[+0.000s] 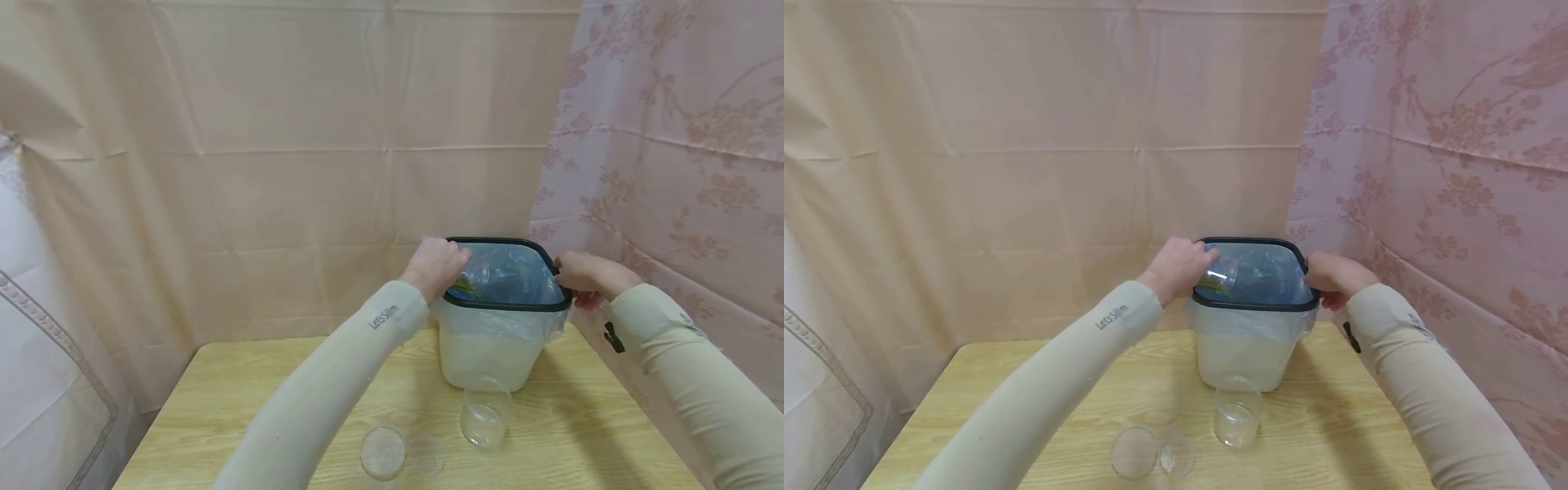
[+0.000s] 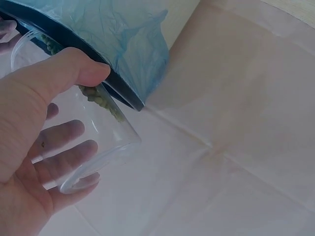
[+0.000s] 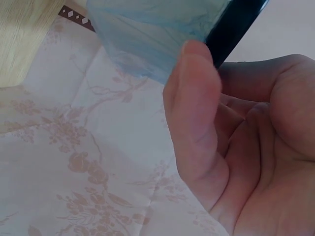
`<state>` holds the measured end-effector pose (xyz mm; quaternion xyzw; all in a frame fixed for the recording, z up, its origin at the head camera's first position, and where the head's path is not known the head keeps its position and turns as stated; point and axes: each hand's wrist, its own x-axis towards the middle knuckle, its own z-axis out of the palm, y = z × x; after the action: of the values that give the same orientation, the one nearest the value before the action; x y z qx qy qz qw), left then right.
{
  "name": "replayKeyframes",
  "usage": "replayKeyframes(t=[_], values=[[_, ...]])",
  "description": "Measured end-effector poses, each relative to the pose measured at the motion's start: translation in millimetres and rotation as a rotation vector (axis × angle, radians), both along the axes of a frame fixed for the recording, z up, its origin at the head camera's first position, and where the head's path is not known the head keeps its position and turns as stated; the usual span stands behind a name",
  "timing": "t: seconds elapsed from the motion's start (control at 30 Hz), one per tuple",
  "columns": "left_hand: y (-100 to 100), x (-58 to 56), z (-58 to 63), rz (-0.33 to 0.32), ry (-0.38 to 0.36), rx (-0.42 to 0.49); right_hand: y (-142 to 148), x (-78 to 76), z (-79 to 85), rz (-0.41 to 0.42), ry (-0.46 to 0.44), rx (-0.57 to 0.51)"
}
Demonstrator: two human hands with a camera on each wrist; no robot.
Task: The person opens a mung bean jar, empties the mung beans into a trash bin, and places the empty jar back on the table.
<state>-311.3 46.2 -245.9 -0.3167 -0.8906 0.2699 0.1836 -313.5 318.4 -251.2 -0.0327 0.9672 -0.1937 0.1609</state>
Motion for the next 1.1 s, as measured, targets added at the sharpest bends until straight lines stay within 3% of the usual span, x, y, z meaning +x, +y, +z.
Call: replayKeyframes(t=[1.1], values=[[6.6,0.8,-0.3,-0.034,-0.006,-0.018,3.4,2.3,1.1,-0.008,-0.054,-0.033]])
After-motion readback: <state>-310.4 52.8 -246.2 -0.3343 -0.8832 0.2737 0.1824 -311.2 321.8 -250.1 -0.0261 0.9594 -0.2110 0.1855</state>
